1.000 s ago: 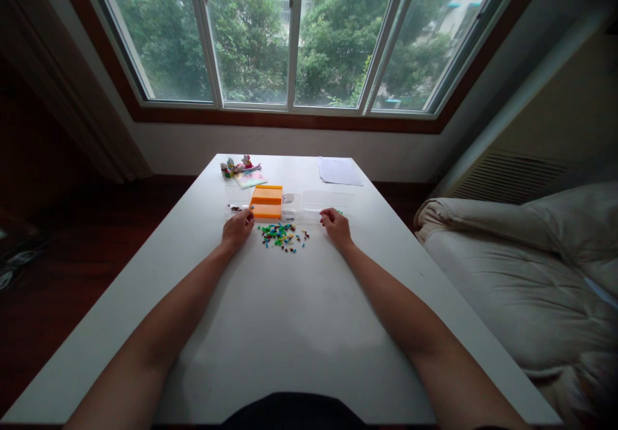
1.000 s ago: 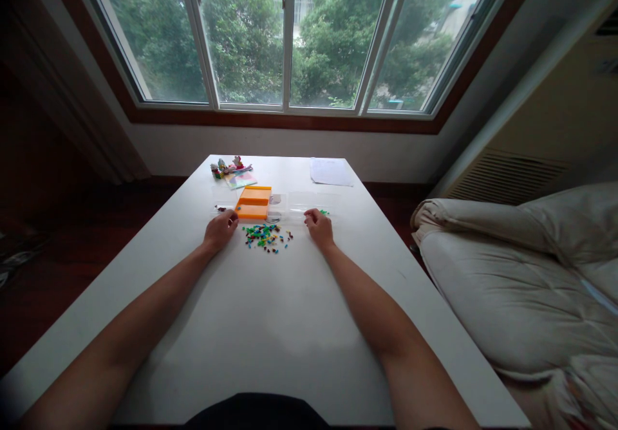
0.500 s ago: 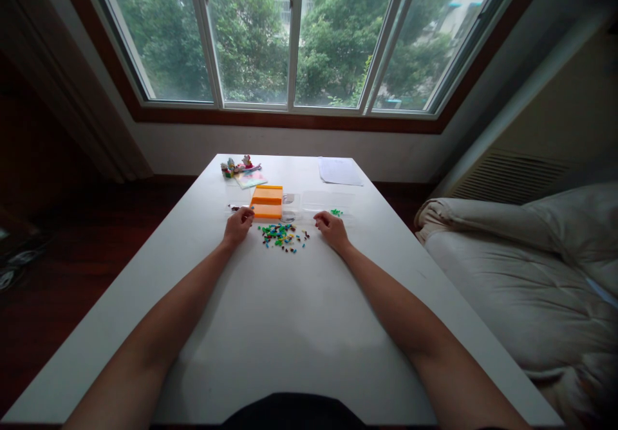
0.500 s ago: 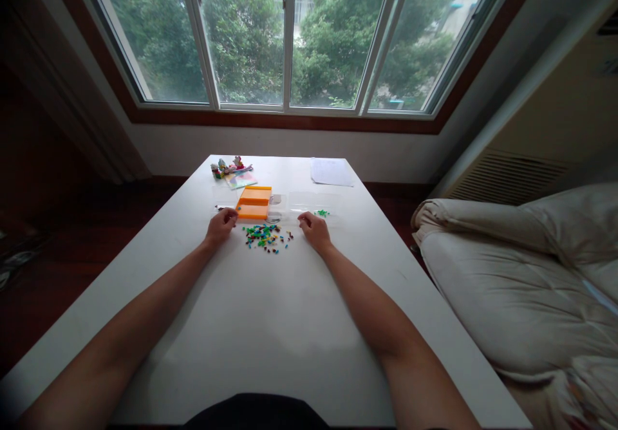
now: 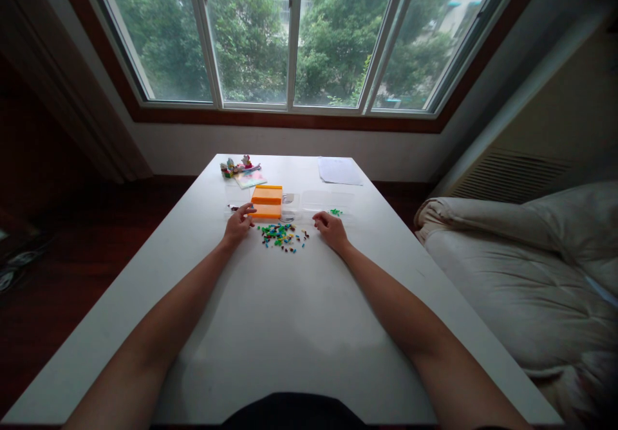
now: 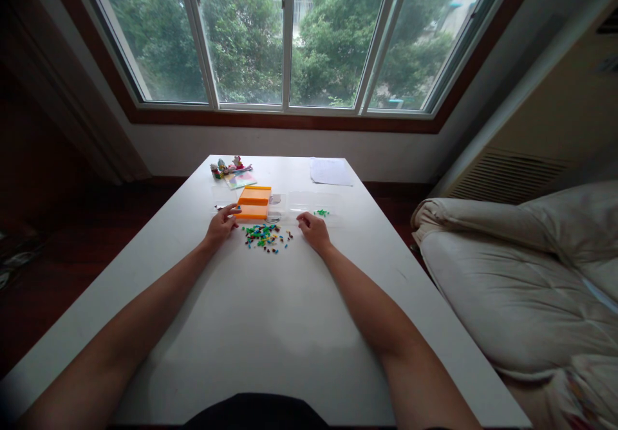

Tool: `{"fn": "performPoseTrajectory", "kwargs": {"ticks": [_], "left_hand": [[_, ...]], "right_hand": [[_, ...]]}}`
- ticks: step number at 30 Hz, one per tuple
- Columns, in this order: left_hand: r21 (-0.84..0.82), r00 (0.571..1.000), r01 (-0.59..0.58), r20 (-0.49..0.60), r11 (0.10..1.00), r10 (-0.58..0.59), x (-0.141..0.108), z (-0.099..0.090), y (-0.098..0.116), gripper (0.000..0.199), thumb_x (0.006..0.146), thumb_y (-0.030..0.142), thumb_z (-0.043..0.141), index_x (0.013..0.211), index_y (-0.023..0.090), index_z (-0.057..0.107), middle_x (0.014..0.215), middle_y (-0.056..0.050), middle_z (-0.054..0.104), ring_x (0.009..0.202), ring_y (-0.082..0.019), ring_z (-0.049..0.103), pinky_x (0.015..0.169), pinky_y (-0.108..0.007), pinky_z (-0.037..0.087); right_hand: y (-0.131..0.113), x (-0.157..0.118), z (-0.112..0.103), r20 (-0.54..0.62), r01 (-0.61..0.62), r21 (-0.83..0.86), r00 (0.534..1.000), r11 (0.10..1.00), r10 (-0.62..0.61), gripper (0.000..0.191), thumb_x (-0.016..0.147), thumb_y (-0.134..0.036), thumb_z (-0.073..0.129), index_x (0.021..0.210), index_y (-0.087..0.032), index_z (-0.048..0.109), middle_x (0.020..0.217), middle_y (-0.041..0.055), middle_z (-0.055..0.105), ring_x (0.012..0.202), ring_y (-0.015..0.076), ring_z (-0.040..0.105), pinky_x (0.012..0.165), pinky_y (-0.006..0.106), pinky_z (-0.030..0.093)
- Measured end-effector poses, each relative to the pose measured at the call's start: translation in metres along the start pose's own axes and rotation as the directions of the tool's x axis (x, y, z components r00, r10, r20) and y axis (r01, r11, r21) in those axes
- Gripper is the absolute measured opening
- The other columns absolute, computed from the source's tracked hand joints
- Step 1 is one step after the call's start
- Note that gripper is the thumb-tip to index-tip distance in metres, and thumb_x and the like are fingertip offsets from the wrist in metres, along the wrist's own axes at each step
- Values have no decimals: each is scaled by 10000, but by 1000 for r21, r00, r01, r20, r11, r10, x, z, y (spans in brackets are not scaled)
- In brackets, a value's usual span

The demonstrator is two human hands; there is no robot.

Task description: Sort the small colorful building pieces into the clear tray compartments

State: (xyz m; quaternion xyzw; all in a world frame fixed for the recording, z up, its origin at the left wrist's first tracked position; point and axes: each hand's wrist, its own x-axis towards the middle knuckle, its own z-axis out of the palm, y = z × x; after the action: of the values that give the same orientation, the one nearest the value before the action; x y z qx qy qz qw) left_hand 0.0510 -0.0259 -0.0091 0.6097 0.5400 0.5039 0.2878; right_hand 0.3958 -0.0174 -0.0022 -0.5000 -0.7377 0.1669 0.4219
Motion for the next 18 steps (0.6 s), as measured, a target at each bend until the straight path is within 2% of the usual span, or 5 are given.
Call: {"fn": "performPoseTrajectory", "kwargs": {"ticks": [5,9,13,18], "left_hand": [[196,991,-135,50,971,127,-2,-1,2,355,879,251,534,1211,209,653,1099,-60,705,744,-139,649,699,-282,542],[375,963,-268,138,888,233,-7,-2,9,229,880,237,540,1015,209,723,1034,-61,693,814,-171,633,795,-324,529],[520,957,-289,178,804,229,-10,-6,12,202,845,219,578,973,226,734,1005,-61,679,881,-209,618,835,-359,512],[596,952,-305,199,743,232,-10,-7,10,196,817,224,601,953,236,741,963,-67,671,928,-241,595,873,-386,481]], "right_hand": [[-8,-3,4,32,71,-26,997,997,-70,220,867,-262,520,942,-213,722,735,3,685,638,157,567,649,265,433],[-19,-6,9,96,148,-52,985,988,-142,206,870,-242,529,936,-222,723,796,12,702,682,157,580,695,265,448],[-24,-8,10,138,180,-76,976,981,-168,210,883,-221,521,939,-228,723,838,18,715,720,159,599,721,264,458],[-22,-8,9,140,176,-60,976,983,-167,202,877,-216,534,936,-224,728,796,8,708,671,151,589,686,259,449]]}}
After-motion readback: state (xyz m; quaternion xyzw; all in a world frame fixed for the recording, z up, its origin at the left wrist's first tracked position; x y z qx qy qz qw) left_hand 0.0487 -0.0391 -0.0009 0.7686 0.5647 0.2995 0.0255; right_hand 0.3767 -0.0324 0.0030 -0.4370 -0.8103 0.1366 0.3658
